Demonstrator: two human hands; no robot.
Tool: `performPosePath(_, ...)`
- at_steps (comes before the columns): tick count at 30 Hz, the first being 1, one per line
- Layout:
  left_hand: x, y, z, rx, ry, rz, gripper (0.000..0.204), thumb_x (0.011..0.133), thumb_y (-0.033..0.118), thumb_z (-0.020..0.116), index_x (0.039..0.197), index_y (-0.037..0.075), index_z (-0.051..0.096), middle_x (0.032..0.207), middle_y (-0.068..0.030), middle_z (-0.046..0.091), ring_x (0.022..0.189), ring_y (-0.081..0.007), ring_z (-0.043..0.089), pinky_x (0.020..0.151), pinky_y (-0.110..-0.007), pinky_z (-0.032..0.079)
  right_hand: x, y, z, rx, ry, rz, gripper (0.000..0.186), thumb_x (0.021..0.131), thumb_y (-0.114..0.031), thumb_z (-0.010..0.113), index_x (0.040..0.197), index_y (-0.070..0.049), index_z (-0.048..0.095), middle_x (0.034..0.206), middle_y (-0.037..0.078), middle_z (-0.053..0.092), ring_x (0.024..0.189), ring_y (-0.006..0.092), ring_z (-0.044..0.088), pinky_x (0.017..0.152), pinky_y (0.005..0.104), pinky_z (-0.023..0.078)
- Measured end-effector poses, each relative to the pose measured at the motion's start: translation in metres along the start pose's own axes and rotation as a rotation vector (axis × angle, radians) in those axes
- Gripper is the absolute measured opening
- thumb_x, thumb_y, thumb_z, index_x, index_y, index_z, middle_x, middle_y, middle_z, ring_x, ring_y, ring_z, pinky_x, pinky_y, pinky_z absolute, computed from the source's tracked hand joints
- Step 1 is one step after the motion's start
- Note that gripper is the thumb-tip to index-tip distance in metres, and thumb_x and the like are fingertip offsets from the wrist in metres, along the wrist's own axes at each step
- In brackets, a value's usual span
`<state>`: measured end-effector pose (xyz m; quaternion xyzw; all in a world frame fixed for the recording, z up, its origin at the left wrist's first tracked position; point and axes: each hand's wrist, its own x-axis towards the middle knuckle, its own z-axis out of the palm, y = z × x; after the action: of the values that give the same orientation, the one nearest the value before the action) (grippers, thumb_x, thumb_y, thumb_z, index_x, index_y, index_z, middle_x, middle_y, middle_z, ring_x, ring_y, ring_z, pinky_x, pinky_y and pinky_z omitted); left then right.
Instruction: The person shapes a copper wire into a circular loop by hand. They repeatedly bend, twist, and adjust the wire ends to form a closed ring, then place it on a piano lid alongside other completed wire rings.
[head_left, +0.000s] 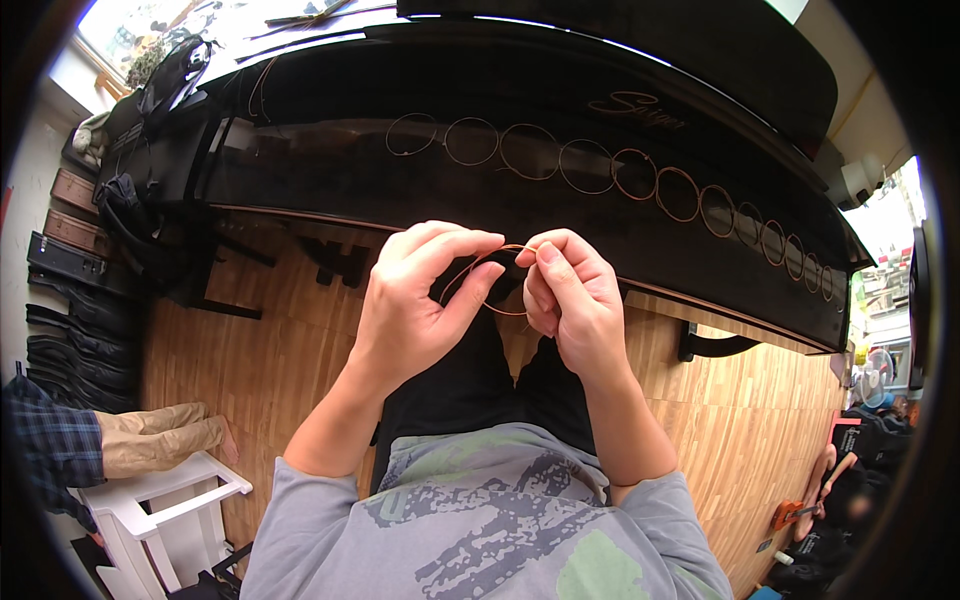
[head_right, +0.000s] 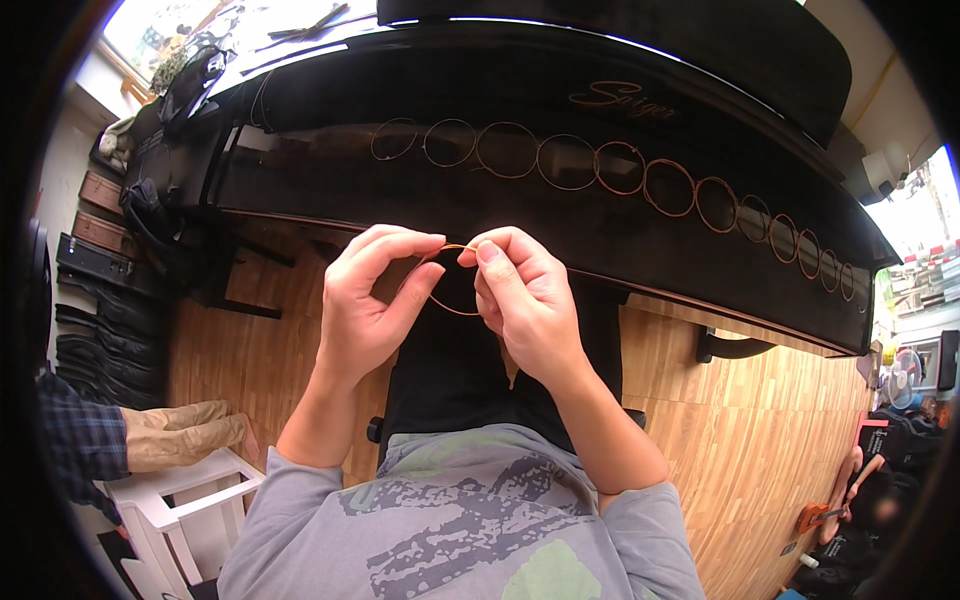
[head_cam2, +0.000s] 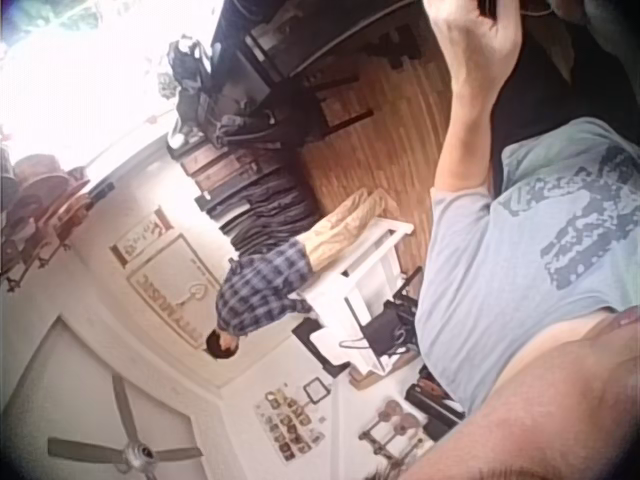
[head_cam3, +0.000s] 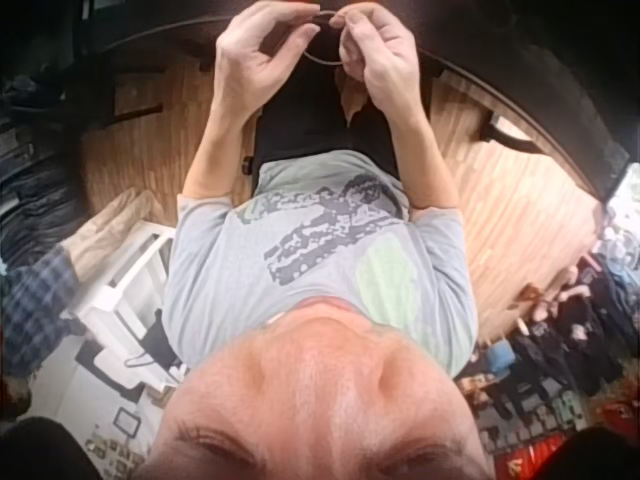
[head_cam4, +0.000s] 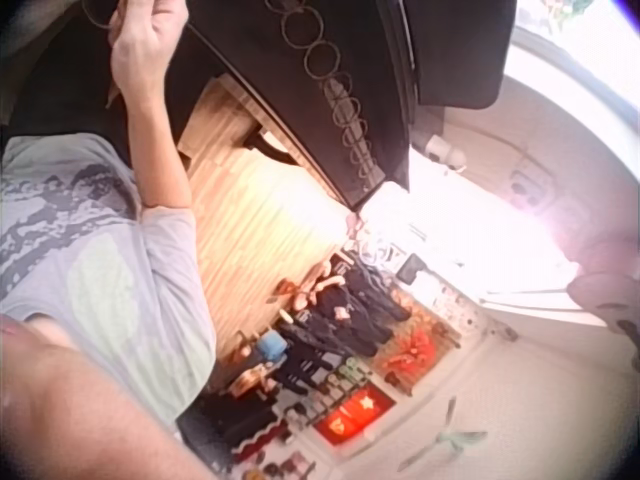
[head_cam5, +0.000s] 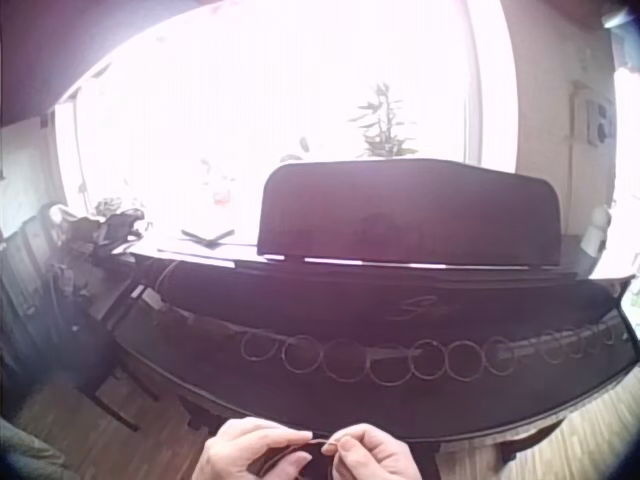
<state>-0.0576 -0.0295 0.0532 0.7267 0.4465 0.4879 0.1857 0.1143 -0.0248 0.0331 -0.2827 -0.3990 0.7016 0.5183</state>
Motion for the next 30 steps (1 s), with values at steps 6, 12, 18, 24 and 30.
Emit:
performPosePath(6,-0.003,-0.007,0.010,-0.355,0.037,-0.235,0.008,0.086,0.002,0.063,0.093,0.001,0.067,0.078,-0.0036,0.065,0.070,-0.0068,0.059,0.057,-0.020,0.045,-0.001,-0.002,0.000,-0.040,-0.039,0.021,0.021,0.099,-0.020,0.049,0.103,-0.002,0.059,0.075,0.002,0.061,0.065,0.0058,0.056,0.055,0.0182,0.044)
performPosePath(12,0.001,-0.015,0.009,-0.564,0.063,-0.332,0.012,0.095,0.007,0.055,0.099,-0.001,0.062,0.071,0.0012,0.057,0.062,-0.0027,0.051,0.056,-0.016,0.041,-0.007,0.001,-0.007,-0.247,-0.075,-0.016,0.019,0.095,-0.017,0.057,0.107,-0.003,0.061,0.089,0.001,0.064,0.080,0.0070,0.059,0.071,0.0202,0.047)
performPosePath(18,0.002,-0.017,0.005,-0.491,0.121,-0.255,0.016,0.094,0.012,0.057,0.106,0.000,0.059,0.086,-0.0027,0.059,0.076,-0.0063,0.055,0.064,-0.020,0.044,-0.005,0.003,-0.008,-0.336,0.014,-0.096,0.013,0.094,-0.013,0.058,0.097,-0.002,0.064,0.074,-0.005,0.056,0.064,0.0014,0.047,0.057,0.0170,0.039)
performPosePath(24,0.006,0.047,-0.016,-0.792,0.028,0.469,0.034,0.092,0.032,0.055,0.108,0.001,0.054,0.106,-0.0100,0.058,0.093,-0.0196,0.056,0.074,-0.031,0.046,-0.004,-0.003,-0.004,-0.312,0.060,-0.112,0.012,0.094,-0.010,0.058,0.097,0.000,0.064,0.074,-0.003,0.056,0.062,0.0011,0.046,0.056,0.0160,0.038)
performPosePath(30,-0.007,0.169,0.068,-2.484,0.105,0.587,0.062,0.079,0.051,0.058,0.094,-0.008,0.043,0.086,-0.0186,0.057,0.067,-0.0215,0.060,0.059,-0.028,0.049,-0.006,0.000,0.000,-0.288,0.043,-0.154,0.014,0.094,-0.011,0.057,0.096,0.001,0.063,0.068,-0.002,0.054,0.057,0.0018,0.046,0.051,0.0156,0.035)
